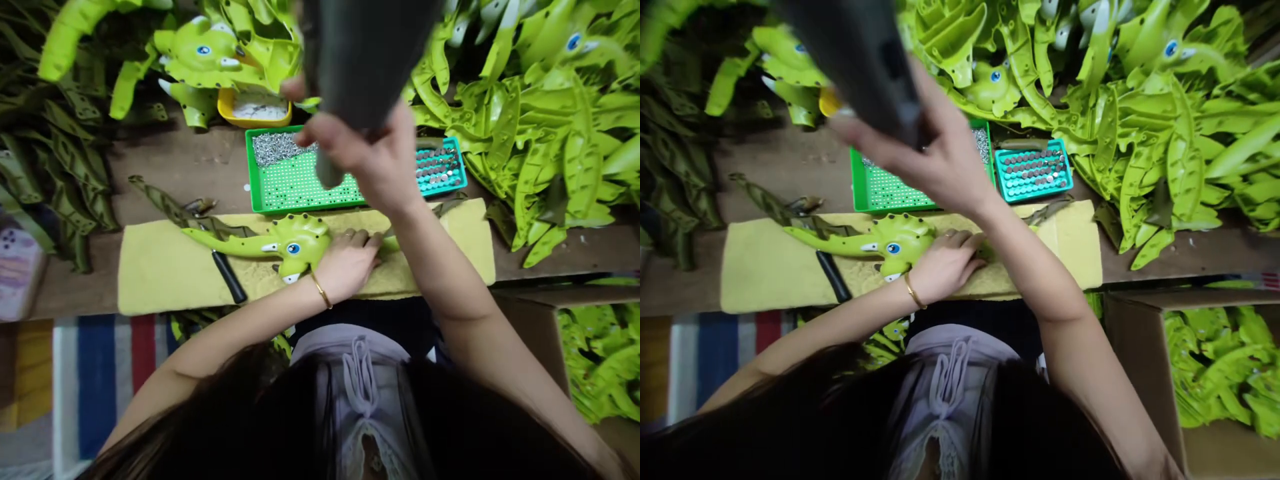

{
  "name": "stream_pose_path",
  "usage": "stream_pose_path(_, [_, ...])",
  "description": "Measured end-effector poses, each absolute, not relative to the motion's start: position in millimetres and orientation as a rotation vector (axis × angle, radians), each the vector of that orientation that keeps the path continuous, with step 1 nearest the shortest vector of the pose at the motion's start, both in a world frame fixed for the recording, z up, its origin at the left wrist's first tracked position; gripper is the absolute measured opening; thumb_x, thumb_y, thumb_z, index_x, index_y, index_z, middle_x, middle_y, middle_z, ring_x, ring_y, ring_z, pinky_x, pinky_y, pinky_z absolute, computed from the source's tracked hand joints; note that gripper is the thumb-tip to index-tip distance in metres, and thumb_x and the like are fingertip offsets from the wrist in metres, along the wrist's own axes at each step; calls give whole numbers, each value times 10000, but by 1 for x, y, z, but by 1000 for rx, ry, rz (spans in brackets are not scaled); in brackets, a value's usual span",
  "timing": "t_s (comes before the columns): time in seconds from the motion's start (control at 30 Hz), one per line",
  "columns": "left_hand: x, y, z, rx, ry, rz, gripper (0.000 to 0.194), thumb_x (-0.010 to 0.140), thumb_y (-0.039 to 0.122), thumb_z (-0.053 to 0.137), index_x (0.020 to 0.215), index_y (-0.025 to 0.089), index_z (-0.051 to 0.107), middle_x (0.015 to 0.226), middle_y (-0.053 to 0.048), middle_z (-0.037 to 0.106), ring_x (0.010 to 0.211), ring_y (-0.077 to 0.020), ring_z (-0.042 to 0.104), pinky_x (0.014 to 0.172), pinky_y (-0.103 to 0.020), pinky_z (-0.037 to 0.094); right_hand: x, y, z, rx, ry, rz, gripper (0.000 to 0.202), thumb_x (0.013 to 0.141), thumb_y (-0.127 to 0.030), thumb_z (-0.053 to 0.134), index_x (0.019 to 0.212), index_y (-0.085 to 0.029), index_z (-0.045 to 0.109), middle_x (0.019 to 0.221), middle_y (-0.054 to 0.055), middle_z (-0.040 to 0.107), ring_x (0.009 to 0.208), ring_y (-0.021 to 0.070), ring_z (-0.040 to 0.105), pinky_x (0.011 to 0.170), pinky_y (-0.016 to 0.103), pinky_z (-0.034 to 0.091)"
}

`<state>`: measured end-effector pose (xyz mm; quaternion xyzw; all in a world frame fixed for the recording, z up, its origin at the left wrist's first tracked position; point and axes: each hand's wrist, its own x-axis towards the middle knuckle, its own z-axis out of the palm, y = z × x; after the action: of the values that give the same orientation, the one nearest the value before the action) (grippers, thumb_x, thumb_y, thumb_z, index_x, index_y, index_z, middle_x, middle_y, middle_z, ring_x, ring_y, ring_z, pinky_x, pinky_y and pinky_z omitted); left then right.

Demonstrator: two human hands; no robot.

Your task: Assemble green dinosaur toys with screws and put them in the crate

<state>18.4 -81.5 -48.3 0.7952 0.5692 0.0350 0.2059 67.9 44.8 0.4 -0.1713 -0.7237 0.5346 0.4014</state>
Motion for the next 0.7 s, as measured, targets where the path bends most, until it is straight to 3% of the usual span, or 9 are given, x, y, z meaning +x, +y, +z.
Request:
stream_pose_path(0.1, [10, -82, -49, 2231, 1640, 69, 409, 941, 308, 486, 1308, 135, 532, 1138, -158, 617, 1038, -309, 561, 880, -429, 480, 85, 50, -13, -666, -1616, 1127, 555, 772, -680, 589, 1112, -251, 495, 1106, 54, 670, 803, 151, 635, 750, 303, 531])
stream_pose_path(0.23, [6, -86, -51, 2298, 1788, 78, 431, 929, 359, 521, 1327, 199, 549, 1140, -159, 607, 1020, -313, 565, 841, -435, 456, 94, 60, -46, -694, -1413, 876, 538, 760, -595, 661, 1169, -277, 518, 897, 7, 639, 545, 93, 507, 551, 281, 466])
stream_pose_path(0.4, [5, -91, -57, 2354, 1826, 139, 436, 932, 385, 529, 1335, 222, 558, 992, -104, 640, 909, -269, 592, 776, -398, 432, 89, 62, -76, -519, -1290, 863, 340, 822, -435, 647, 1125, -297, 577, 940, -13, 592, 526, 50, 522, 460, 224, 457])
stream_pose_path(0.7, [2, -89, -59, 2355, 1799, 182, 432, 924, 394, 551, 1318, 218, 571, 982, -96, 639, 905, -262, 605, 745, -383, 403, 92, 64, -89, -552, -1312, 1006, 331, 819, -457, 634, 1097, -298, 551, 916, -3, 524, 603, 97, 634, 494, 279, 571])
